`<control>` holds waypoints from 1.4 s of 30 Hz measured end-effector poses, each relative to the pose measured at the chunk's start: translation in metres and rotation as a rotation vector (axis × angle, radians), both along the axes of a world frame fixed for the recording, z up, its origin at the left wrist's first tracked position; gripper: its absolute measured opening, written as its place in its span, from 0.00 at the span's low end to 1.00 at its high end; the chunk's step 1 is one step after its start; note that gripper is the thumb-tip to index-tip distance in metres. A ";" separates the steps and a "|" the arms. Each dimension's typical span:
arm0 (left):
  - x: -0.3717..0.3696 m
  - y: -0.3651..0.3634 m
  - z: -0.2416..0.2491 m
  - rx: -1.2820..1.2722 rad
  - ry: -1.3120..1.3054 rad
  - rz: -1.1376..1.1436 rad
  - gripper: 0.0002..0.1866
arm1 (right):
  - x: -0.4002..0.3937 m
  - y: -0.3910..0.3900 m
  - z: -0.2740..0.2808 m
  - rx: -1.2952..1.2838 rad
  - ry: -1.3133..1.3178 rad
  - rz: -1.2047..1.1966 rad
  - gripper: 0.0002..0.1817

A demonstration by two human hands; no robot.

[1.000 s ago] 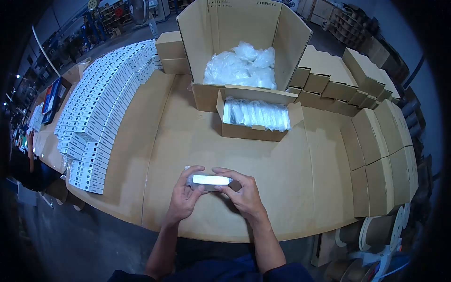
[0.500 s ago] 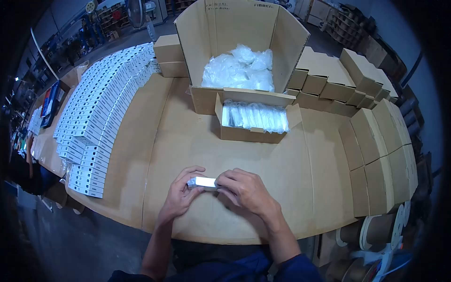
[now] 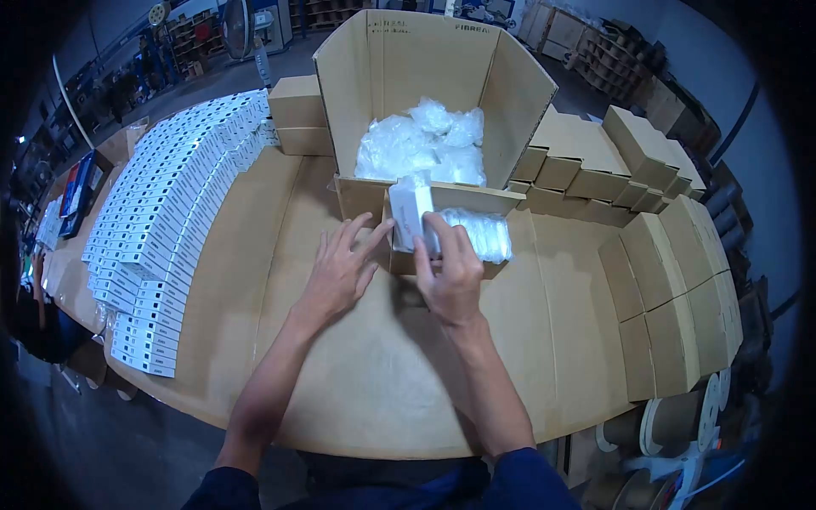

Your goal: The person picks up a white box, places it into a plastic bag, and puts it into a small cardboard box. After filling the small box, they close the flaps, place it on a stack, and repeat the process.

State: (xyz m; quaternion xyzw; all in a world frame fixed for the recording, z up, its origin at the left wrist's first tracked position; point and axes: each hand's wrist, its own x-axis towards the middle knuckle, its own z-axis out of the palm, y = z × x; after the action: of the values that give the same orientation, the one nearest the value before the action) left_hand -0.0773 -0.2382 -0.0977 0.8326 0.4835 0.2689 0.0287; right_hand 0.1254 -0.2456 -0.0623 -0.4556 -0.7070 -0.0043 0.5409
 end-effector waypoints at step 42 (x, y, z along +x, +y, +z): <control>0.032 0.011 -0.024 -0.372 -0.659 0.043 0.41 | 0.040 -0.024 -0.051 -0.196 0.026 -0.341 0.35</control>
State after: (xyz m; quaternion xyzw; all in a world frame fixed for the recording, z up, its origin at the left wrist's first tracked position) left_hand -0.0452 -0.2276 -0.1215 0.6716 0.5063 0.4302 0.3278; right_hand 0.1653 -0.2696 -0.1136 -0.6193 -0.6095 -0.0213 0.4945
